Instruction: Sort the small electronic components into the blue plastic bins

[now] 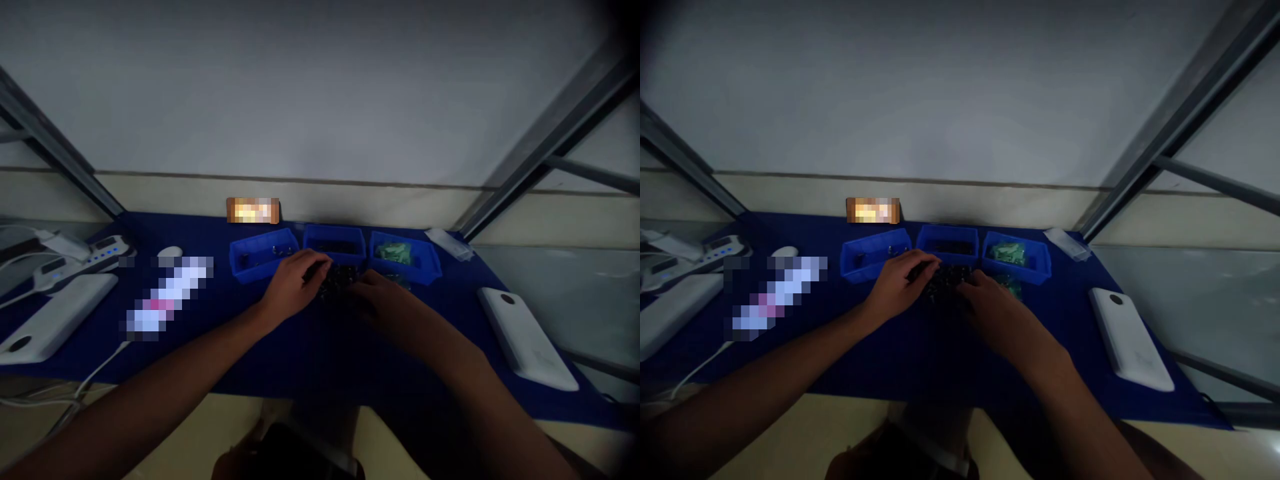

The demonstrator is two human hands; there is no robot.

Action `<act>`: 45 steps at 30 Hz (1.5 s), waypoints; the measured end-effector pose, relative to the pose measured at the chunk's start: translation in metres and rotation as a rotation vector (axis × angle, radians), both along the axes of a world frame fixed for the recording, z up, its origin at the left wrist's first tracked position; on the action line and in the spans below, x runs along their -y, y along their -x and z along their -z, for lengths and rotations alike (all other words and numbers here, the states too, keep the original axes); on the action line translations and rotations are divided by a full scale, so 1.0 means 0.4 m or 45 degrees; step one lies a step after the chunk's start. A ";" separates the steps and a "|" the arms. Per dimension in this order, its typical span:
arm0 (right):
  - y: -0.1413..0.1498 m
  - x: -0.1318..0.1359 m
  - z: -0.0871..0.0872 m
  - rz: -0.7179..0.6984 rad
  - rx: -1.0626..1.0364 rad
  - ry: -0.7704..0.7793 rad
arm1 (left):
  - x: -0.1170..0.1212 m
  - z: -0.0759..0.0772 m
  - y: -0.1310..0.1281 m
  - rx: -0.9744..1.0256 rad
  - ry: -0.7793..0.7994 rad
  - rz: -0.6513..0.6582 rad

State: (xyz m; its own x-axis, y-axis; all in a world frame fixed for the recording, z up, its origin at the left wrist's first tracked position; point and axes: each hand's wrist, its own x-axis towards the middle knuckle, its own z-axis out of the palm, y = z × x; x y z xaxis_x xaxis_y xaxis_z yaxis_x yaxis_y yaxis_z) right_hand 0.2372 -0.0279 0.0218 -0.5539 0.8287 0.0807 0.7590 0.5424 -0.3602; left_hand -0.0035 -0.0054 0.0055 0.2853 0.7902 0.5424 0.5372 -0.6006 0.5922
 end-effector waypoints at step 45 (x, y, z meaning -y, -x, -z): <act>0.111 -0.150 0.016 0.008 -0.886 -0.326 | -0.024 0.016 0.012 0.227 0.226 -0.083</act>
